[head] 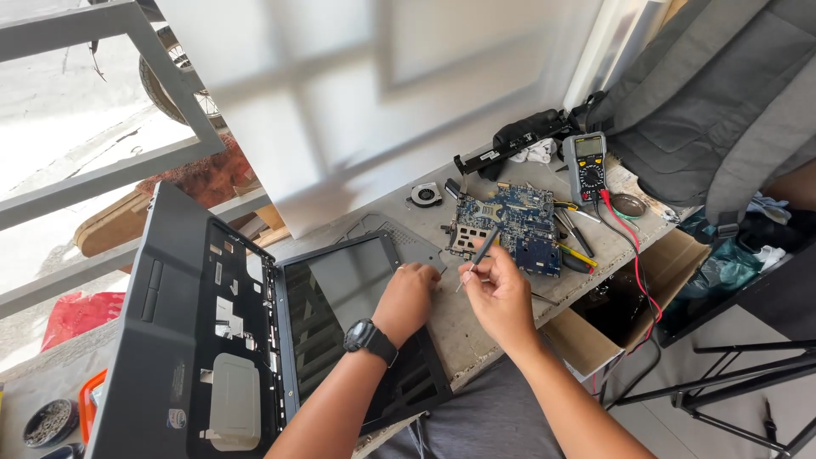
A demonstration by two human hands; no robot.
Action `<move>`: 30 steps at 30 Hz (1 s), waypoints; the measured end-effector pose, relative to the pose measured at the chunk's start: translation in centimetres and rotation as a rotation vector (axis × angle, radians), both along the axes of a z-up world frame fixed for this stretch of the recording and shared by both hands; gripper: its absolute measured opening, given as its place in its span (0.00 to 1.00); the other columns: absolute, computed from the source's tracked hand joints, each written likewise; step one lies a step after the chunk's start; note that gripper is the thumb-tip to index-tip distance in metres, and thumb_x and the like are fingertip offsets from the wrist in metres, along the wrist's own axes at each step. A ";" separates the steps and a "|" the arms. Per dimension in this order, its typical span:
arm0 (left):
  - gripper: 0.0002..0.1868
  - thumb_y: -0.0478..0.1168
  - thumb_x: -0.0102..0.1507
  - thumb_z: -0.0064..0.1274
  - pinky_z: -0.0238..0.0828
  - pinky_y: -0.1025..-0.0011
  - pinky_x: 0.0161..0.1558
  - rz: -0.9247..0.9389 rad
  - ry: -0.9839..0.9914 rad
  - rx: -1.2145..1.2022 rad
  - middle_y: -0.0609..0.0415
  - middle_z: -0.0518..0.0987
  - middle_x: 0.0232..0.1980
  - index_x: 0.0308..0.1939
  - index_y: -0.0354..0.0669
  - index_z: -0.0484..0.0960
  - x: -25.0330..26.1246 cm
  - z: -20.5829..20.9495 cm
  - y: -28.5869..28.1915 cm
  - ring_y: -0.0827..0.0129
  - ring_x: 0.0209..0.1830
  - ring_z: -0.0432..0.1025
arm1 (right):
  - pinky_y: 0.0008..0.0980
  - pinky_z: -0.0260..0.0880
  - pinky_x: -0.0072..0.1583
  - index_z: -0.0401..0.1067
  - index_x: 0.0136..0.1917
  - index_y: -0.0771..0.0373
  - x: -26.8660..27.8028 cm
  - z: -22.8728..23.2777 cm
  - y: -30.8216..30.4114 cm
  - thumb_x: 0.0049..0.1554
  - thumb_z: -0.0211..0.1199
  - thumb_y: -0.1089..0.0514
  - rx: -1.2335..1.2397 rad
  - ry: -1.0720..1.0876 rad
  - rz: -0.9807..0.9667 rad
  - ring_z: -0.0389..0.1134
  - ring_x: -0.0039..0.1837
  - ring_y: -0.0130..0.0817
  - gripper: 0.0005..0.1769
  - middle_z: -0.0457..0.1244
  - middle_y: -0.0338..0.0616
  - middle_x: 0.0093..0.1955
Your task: The person aligns a laptop screen bezel onto the display panel and uses a screwdriver to fasten screws along the edges. They then rotate the laptop to access the back panel and continue securing screws before closing the device.
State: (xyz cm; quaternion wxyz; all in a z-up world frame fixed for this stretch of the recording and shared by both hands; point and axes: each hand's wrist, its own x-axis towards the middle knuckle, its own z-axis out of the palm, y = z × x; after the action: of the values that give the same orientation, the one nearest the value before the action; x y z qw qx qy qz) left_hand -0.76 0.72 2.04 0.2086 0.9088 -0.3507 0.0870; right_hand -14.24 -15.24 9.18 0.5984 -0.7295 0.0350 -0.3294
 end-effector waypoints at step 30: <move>0.22 0.27 0.74 0.54 0.87 0.58 0.57 0.247 0.263 -0.443 0.51 0.90 0.54 0.67 0.54 0.92 3.5 1.4 4.4 0.49 0.61 0.83 | 0.49 0.88 0.54 0.55 0.94 0.40 12.0 0.1 4.1 0.65 0.69 0.67 -0.523 0.048 0.140 0.83 0.57 0.52 0.51 0.78 0.48 0.58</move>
State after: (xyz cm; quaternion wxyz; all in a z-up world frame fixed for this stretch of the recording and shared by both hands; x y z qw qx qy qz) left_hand 2.74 5.13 3.43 0.4338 0.8803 -0.1796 0.0677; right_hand -2.21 -11.18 9.32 0.4099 -0.8676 -0.0878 -0.2677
